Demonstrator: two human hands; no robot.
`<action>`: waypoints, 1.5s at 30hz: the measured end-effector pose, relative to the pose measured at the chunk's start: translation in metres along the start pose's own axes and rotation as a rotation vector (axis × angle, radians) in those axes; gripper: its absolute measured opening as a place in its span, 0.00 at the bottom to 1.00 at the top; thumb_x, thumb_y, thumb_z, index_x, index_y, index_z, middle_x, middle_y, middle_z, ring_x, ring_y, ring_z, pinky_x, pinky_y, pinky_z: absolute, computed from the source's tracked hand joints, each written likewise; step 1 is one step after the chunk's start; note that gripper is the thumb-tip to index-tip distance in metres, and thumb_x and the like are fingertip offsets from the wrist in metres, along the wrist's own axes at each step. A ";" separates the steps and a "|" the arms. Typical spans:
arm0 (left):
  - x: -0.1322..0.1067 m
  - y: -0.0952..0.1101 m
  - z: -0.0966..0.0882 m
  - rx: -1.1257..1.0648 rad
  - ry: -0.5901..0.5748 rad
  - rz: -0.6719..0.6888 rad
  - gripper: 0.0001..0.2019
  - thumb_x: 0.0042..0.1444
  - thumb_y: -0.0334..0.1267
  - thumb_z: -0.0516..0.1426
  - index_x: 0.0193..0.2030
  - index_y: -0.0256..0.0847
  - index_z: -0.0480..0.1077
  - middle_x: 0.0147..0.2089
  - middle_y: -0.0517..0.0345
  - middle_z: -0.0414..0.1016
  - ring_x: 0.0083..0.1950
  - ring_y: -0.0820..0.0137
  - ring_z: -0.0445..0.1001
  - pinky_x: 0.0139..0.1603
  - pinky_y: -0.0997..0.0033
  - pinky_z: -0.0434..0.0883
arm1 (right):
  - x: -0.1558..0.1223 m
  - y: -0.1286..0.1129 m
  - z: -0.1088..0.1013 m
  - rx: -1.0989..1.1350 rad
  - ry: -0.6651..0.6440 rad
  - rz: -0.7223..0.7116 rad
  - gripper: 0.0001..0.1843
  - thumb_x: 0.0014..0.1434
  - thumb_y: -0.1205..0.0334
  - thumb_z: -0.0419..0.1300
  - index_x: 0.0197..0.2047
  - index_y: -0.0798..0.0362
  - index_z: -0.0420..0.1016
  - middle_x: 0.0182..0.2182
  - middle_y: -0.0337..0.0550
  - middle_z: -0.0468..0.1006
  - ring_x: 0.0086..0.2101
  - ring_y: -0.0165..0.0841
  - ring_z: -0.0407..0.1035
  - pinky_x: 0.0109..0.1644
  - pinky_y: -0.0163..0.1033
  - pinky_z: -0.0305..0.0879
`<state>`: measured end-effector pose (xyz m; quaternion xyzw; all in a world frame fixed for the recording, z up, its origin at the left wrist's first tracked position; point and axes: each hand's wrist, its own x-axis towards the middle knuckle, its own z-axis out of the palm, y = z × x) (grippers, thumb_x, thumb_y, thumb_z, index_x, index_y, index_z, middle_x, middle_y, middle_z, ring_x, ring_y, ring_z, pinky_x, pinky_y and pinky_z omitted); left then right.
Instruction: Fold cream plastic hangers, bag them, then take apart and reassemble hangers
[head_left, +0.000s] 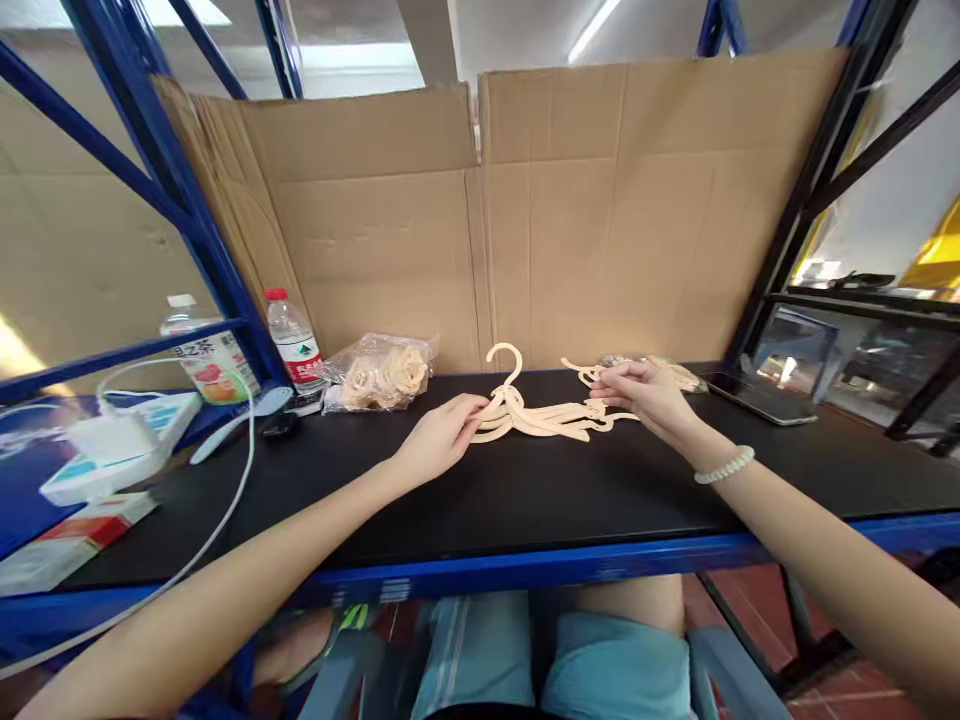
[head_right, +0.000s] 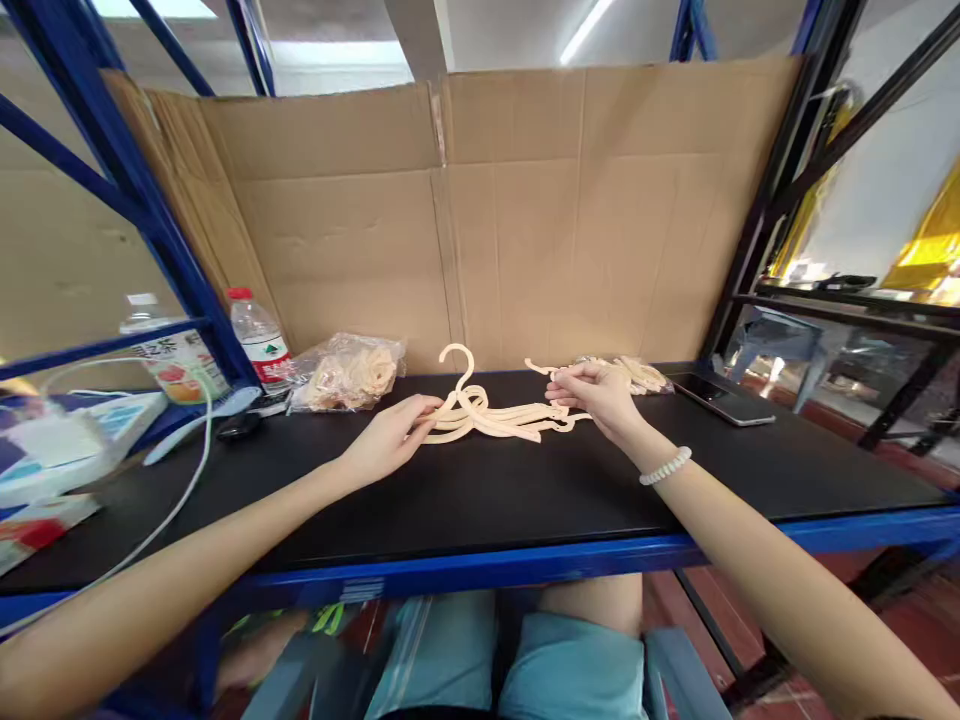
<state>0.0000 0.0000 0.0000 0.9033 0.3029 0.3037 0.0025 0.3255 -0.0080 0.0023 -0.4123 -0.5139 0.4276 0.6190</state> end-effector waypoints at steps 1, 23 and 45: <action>-0.001 -0.001 0.002 -0.013 -0.003 -0.010 0.11 0.66 0.35 0.47 0.52 0.39 0.63 0.49 0.48 0.73 0.48 0.64 0.74 0.48 0.63 0.72 | 0.001 0.001 0.000 -0.004 -0.008 0.004 0.23 0.37 0.50 0.76 0.28 0.59 0.76 0.27 0.48 0.81 0.29 0.32 0.78 0.34 0.29 0.76; -0.009 -0.003 0.012 -0.065 0.055 -0.108 0.08 0.65 0.37 0.48 0.48 0.42 0.64 0.46 0.52 0.73 0.48 0.64 0.74 0.47 0.63 0.72 | -0.003 0.005 -0.007 -0.006 -0.272 0.261 0.10 0.49 0.64 0.70 0.31 0.56 0.73 0.39 0.46 0.79 0.35 0.28 0.71 0.35 0.32 0.70; -0.010 0.001 0.011 -0.076 0.047 -0.130 0.05 0.63 0.37 0.49 0.42 0.42 0.63 0.42 0.54 0.73 0.44 0.64 0.73 0.48 0.62 0.70 | -0.008 0.006 -0.008 0.041 -0.614 0.513 0.14 0.55 0.59 0.68 0.39 0.58 0.70 0.46 0.57 0.79 0.48 0.42 0.74 0.49 0.42 0.74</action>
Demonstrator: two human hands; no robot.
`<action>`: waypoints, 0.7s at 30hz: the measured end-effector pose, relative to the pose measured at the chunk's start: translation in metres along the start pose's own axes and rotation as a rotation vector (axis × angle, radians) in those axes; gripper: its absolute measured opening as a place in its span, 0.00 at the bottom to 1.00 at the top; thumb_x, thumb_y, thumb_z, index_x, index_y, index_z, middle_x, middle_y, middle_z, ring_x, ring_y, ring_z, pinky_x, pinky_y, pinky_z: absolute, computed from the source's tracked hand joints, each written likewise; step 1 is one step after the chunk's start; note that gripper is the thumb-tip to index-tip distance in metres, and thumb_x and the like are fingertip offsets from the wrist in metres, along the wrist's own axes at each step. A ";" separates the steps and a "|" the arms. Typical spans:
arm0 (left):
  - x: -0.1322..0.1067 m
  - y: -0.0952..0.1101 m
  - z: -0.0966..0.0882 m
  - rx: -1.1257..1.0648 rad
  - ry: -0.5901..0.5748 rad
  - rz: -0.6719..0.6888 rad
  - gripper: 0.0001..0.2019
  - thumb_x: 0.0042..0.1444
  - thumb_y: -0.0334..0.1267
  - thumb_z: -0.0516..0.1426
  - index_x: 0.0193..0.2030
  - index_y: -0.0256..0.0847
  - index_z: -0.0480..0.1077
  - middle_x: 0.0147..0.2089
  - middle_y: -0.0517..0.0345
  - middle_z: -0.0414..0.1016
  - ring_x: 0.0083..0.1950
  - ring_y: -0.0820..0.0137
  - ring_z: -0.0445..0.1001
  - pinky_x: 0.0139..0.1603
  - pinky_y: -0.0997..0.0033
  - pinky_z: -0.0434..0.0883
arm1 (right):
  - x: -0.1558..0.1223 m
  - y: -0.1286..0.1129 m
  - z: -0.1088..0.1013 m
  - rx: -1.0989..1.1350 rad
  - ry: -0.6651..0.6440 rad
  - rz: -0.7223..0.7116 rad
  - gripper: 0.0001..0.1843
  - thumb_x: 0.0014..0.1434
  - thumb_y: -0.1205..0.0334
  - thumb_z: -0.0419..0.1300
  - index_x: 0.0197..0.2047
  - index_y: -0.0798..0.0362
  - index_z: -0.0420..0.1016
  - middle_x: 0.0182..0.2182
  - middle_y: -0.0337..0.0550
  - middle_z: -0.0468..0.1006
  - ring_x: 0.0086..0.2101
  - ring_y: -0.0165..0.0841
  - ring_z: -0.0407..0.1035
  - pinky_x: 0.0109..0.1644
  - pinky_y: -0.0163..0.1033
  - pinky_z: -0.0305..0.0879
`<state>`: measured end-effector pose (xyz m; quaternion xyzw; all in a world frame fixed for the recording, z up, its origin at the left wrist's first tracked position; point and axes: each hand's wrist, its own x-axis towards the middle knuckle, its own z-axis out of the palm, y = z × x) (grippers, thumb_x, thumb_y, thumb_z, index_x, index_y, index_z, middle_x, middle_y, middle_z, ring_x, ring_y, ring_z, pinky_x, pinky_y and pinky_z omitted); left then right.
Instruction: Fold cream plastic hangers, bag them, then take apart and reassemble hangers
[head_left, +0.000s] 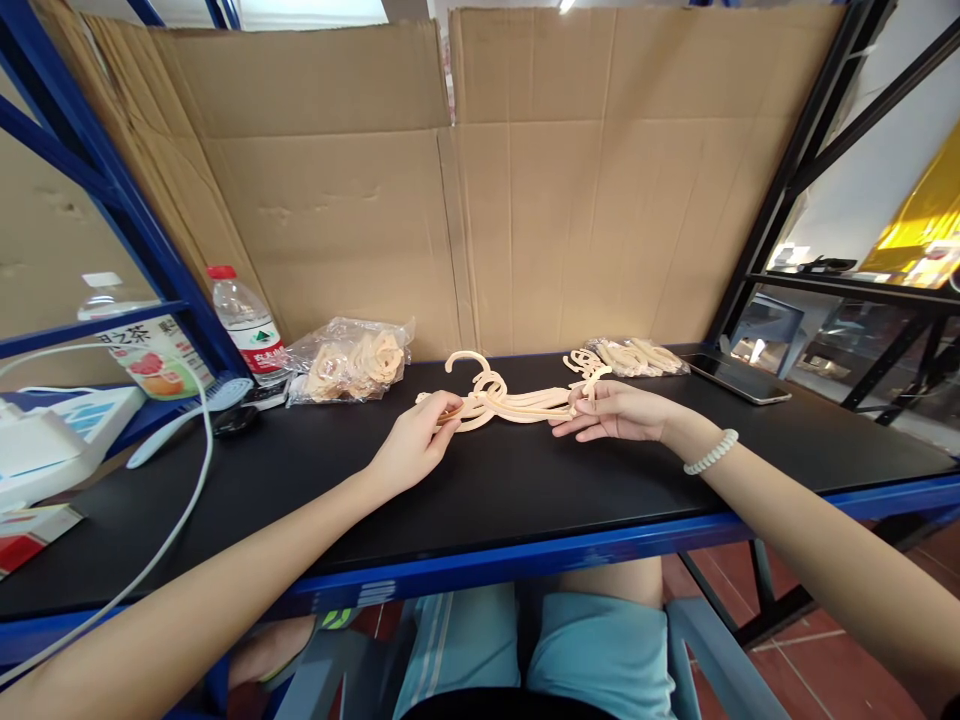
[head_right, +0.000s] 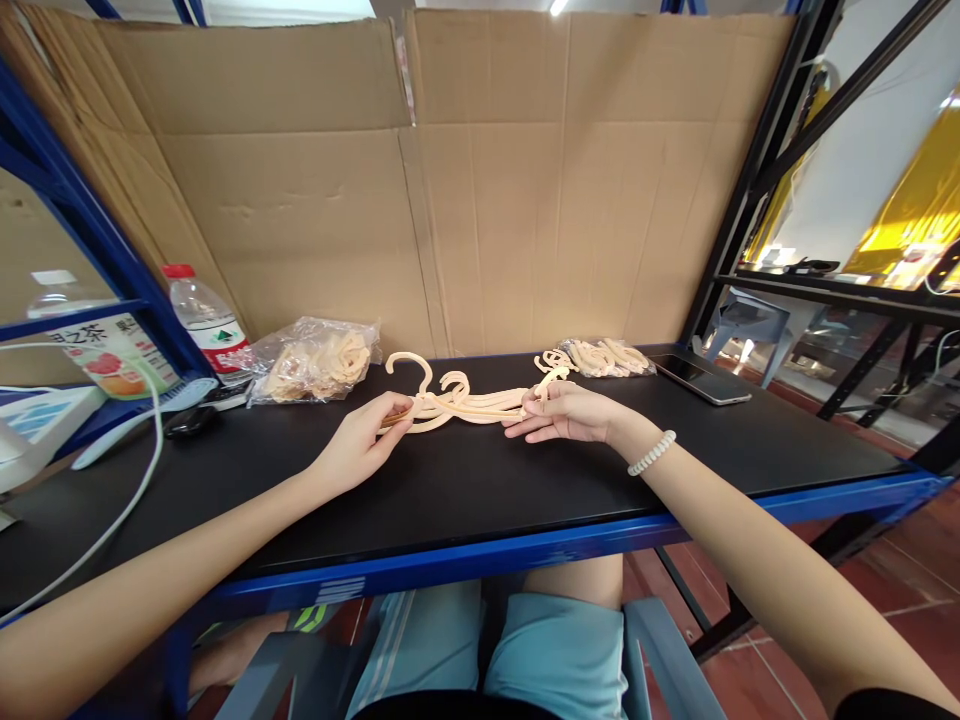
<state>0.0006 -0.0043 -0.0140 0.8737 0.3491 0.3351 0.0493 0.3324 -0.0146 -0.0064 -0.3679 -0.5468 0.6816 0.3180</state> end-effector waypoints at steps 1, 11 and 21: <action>0.000 0.001 0.000 0.004 0.002 0.003 0.05 0.64 0.37 0.49 0.42 0.42 0.63 0.42 0.54 0.73 0.44 0.64 0.73 0.48 0.62 0.71 | 0.000 0.000 0.001 -0.001 -0.002 0.006 0.14 0.55 0.59 0.68 0.39 0.57 0.70 0.47 0.58 0.78 0.48 0.42 0.75 0.49 0.42 0.74; 0.000 0.001 -0.001 0.045 0.003 0.048 0.04 0.64 0.36 0.49 0.42 0.42 0.63 0.42 0.54 0.73 0.43 0.65 0.73 0.46 0.64 0.70 | 0.001 0.002 0.004 -0.012 -0.011 0.025 0.14 0.52 0.60 0.70 0.35 0.57 0.70 0.44 0.57 0.80 0.43 0.40 0.77 0.45 0.38 0.75; 0.000 0.001 -0.002 0.075 0.002 0.086 0.05 0.64 0.34 0.48 0.43 0.41 0.63 0.40 0.55 0.72 0.41 0.66 0.71 0.42 0.68 0.68 | 0.003 0.004 0.005 -0.003 0.012 0.047 0.14 0.53 0.60 0.69 0.35 0.58 0.70 0.40 0.56 0.81 0.38 0.38 0.79 0.41 0.37 0.76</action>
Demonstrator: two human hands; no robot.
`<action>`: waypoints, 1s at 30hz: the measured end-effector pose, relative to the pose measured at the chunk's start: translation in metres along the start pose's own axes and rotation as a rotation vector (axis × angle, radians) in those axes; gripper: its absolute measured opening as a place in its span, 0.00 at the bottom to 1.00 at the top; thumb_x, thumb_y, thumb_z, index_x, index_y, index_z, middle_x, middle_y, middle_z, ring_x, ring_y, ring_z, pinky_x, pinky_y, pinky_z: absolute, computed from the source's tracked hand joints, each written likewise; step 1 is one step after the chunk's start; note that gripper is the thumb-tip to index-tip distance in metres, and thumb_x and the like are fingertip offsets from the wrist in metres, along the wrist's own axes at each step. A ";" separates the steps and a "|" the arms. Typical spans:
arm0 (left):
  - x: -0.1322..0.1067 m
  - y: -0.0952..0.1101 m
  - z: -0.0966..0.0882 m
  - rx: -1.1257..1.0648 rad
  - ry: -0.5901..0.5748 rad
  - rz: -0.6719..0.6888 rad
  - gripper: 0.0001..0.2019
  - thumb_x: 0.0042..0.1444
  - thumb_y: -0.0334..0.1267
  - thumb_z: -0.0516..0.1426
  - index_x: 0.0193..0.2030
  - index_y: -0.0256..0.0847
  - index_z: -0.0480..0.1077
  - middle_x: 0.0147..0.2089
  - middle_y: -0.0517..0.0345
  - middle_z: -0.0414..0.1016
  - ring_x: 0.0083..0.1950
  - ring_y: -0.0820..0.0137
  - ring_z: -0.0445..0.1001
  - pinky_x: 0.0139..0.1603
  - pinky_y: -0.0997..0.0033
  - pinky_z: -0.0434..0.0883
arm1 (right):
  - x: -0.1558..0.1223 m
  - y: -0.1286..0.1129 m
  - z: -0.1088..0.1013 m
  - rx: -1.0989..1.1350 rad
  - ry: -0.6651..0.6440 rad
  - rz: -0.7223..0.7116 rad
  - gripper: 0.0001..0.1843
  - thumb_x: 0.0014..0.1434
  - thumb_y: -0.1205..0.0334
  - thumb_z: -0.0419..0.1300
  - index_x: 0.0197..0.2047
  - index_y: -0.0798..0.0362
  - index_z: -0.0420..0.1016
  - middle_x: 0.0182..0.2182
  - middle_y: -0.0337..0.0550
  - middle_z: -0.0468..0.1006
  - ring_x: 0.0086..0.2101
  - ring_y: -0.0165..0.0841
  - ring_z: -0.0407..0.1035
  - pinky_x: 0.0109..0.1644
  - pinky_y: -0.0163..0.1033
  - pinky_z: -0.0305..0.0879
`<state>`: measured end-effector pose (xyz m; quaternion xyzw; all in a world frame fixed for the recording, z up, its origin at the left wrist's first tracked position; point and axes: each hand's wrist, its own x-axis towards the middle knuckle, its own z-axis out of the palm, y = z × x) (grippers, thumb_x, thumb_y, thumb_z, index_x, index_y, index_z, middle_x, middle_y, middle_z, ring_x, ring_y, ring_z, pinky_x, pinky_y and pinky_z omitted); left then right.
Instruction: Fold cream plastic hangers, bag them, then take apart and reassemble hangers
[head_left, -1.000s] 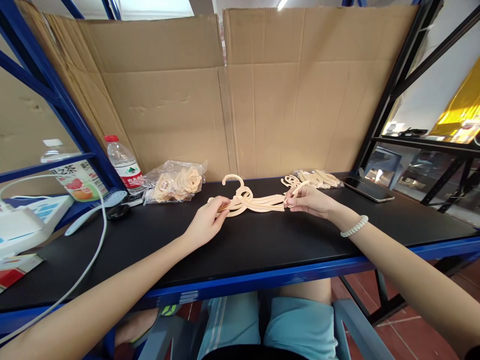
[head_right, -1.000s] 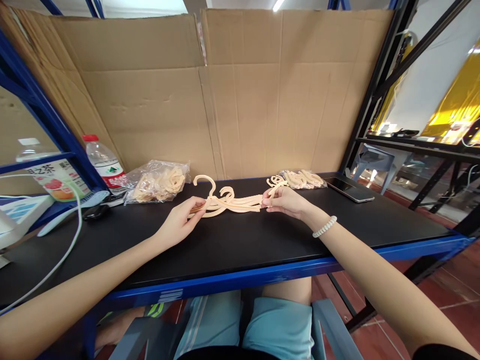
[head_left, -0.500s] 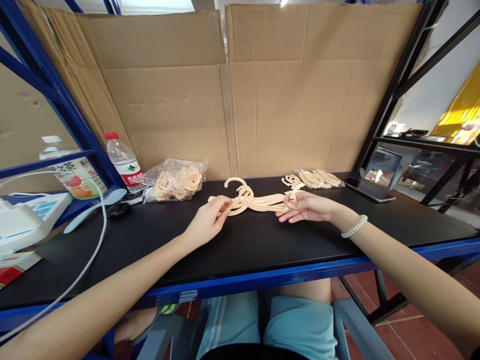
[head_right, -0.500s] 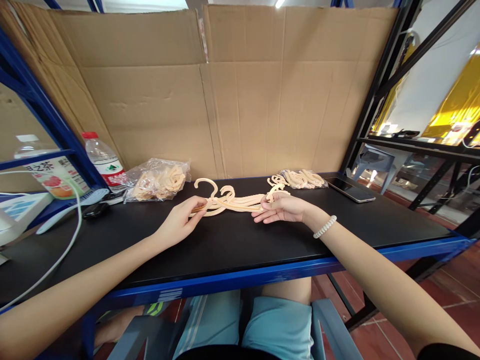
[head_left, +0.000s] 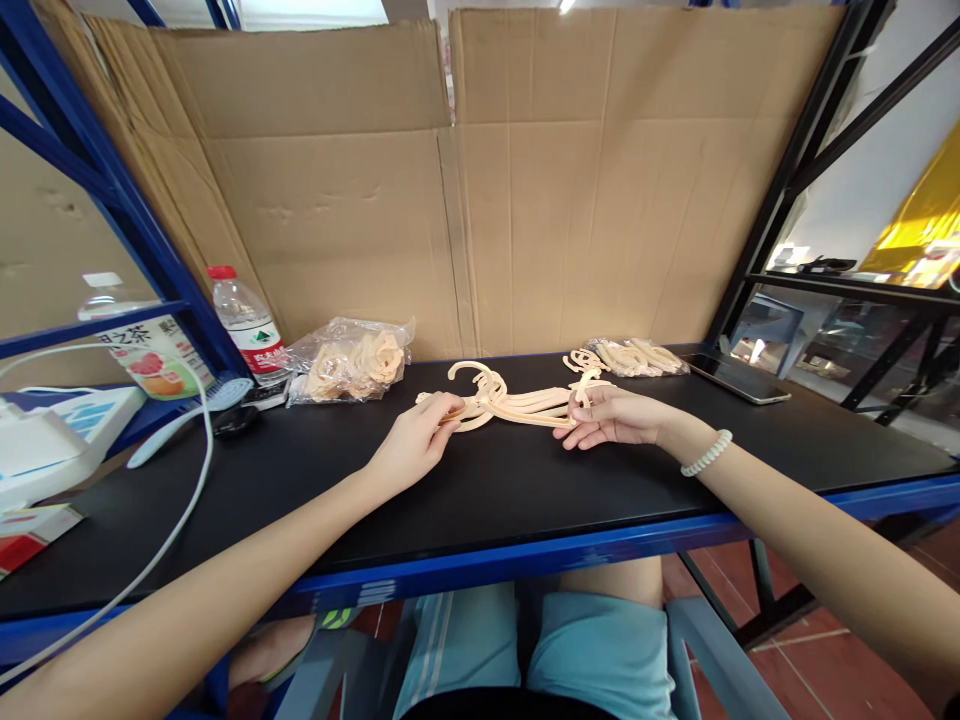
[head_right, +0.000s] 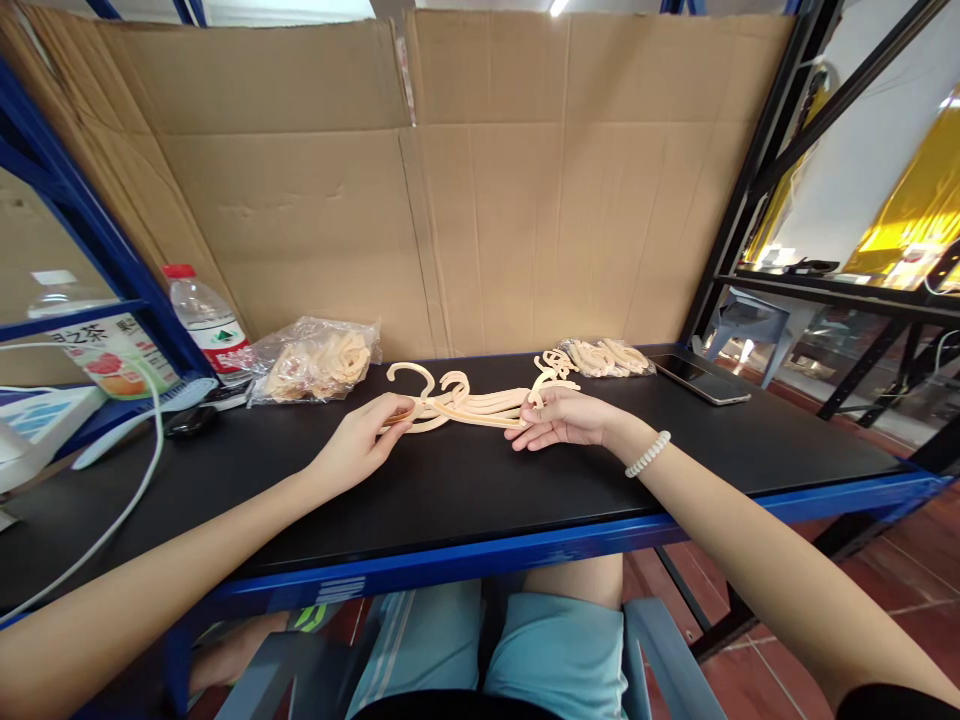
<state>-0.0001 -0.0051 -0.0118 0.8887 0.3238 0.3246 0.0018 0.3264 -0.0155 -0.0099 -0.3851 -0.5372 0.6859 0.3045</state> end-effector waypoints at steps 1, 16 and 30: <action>0.000 0.000 0.000 0.003 0.002 -0.001 0.05 0.64 0.34 0.48 0.43 0.41 0.63 0.40 0.55 0.72 0.40 0.66 0.71 0.42 0.68 0.68 | 0.000 0.000 0.000 -0.003 -0.002 -0.001 0.14 0.53 0.60 0.68 0.35 0.58 0.70 0.40 0.56 0.81 0.38 0.37 0.79 0.40 0.36 0.76; 0.001 0.002 -0.001 -0.008 -0.004 -0.020 0.05 0.62 0.35 0.49 0.41 0.42 0.65 0.39 0.55 0.72 0.40 0.66 0.71 0.41 0.67 0.69 | 0.001 0.001 -0.007 -0.001 -0.041 -0.004 0.14 0.54 0.58 0.68 0.34 0.57 0.67 0.43 0.57 0.80 0.37 0.37 0.79 0.29 0.28 0.73; 0.001 0.002 -0.001 0.005 0.008 -0.030 0.05 0.62 0.34 0.48 0.41 0.42 0.64 0.38 0.56 0.72 0.38 0.67 0.72 0.40 0.68 0.69 | -0.002 -0.002 0.012 -0.064 0.115 -0.131 0.17 0.49 0.57 0.71 0.30 0.57 0.68 0.33 0.53 0.82 0.34 0.36 0.79 0.36 0.34 0.76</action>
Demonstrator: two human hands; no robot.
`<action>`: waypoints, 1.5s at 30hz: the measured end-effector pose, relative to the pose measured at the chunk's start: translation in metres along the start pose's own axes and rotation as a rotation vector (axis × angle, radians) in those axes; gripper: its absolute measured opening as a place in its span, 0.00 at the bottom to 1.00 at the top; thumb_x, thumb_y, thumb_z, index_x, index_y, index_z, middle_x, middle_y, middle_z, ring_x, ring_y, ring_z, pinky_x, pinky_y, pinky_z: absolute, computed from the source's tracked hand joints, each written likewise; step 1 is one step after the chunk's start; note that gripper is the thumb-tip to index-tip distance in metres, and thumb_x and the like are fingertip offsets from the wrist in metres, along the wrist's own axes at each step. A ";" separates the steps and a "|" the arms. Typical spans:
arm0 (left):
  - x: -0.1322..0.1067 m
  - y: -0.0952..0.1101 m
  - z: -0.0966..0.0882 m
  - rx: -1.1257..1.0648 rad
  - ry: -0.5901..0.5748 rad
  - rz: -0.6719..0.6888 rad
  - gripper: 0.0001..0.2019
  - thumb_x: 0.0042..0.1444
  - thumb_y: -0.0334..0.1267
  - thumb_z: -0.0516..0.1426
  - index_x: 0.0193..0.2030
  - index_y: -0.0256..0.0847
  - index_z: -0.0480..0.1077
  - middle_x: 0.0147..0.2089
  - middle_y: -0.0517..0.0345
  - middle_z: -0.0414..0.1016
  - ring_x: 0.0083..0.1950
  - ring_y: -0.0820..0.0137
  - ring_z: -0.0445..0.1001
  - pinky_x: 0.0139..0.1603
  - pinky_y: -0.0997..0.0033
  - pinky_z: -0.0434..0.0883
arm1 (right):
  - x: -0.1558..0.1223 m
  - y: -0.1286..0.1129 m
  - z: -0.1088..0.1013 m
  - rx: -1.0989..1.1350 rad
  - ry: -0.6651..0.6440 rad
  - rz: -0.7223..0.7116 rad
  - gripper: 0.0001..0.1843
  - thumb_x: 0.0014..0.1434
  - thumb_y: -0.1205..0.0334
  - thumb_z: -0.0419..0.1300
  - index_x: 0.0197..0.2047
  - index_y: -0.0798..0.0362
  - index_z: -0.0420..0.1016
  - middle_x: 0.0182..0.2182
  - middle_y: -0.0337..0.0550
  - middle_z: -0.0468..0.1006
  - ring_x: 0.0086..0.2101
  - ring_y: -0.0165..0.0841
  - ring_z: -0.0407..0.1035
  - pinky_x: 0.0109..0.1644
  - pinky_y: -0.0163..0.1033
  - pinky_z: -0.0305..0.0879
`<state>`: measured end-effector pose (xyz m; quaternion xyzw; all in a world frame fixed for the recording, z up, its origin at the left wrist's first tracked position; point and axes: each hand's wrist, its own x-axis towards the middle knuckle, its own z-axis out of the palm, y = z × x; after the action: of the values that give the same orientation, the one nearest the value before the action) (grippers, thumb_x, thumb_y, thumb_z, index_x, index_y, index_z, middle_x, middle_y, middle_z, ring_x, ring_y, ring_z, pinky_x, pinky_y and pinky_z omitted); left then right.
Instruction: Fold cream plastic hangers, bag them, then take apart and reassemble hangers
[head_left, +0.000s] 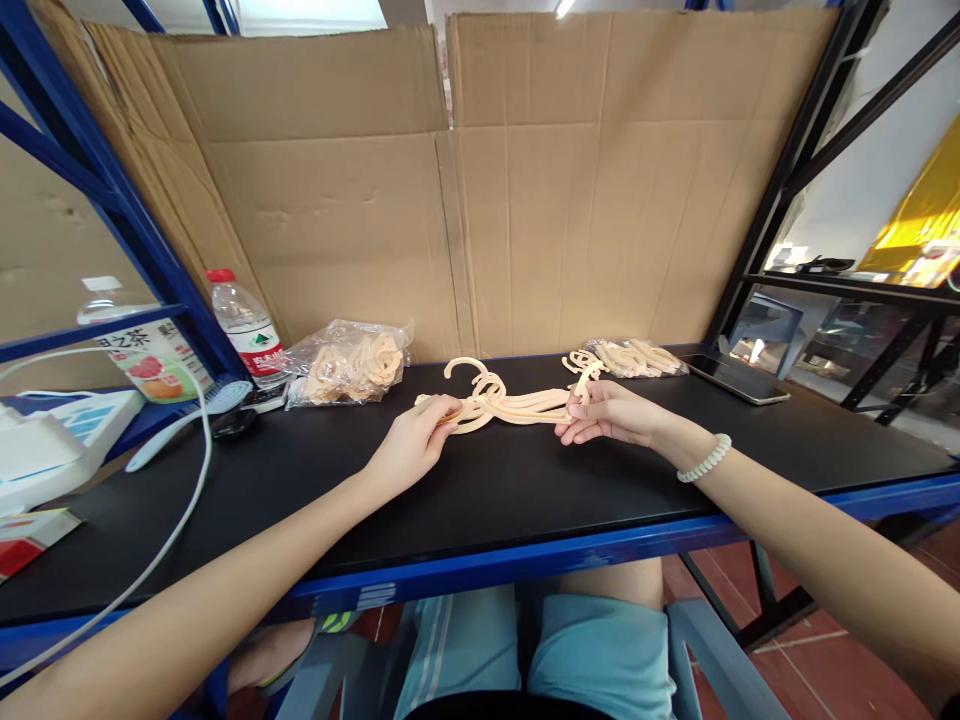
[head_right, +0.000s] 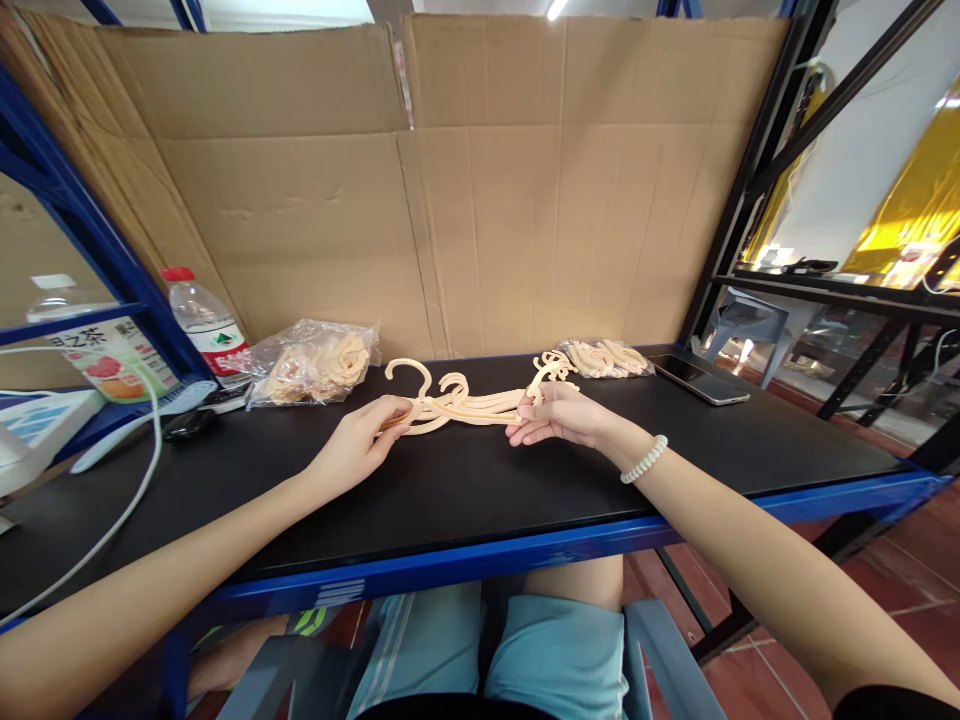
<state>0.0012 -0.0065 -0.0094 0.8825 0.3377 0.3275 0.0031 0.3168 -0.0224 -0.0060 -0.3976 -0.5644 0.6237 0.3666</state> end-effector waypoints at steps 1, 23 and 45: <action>0.000 0.000 0.000 0.001 -0.001 0.001 0.05 0.62 0.34 0.48 0.41 0.42 0.64 0.38 0.56 0.72 0.38 0.67 0.71 0.39 0.68 0.69 | 0.000 0.000 0.000 -0.002 0.004 -0.002 0.17 0.48 0.57 0.71 0.30 0.57 0.67 0.33 0.53 0.82 0.33 0.36 0.79 0.35 0.34 0.76; 0.000 -0.002 0.000 0.034 0.002 0.005 0.07 0.61 0.31 0.48 0.41 0.41 0.66 0.36 0.55 0.71 0.38 0.66 0.71 0.39 0.69 0.68 | 0.003 0.001 0.011 -0.022 0.090 -0.223 0.21 0.47 0.51 0.71 0.29 0.55 0.65 0.20 0.39 0.75 0.19 0.27 0.70 0.24 0.31 0.67; 0.000 0.003 -0.001 -0.075 -0.047 -0.044 0.05 0.60 0.30 0.47 0.36 0.41 0.62 0.33 0.59 0.66 0.34 0.70 0.65 0.37 0.71 0.63 | 0.003 0.005 0.002 0.201 -0.105 -0.018 0.15 0.55 0.60 0.67 0.39 0.57 0.67 0.45 0.61 0.79 0.41 0.40 0.78 0.46 0.39 0.75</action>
<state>0.0029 -0.0091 -0.0082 0.8816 0.3444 0.3187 0.0512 0.3141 -0.0209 -0.0107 -0.3205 -0.5208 0.6940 0.3800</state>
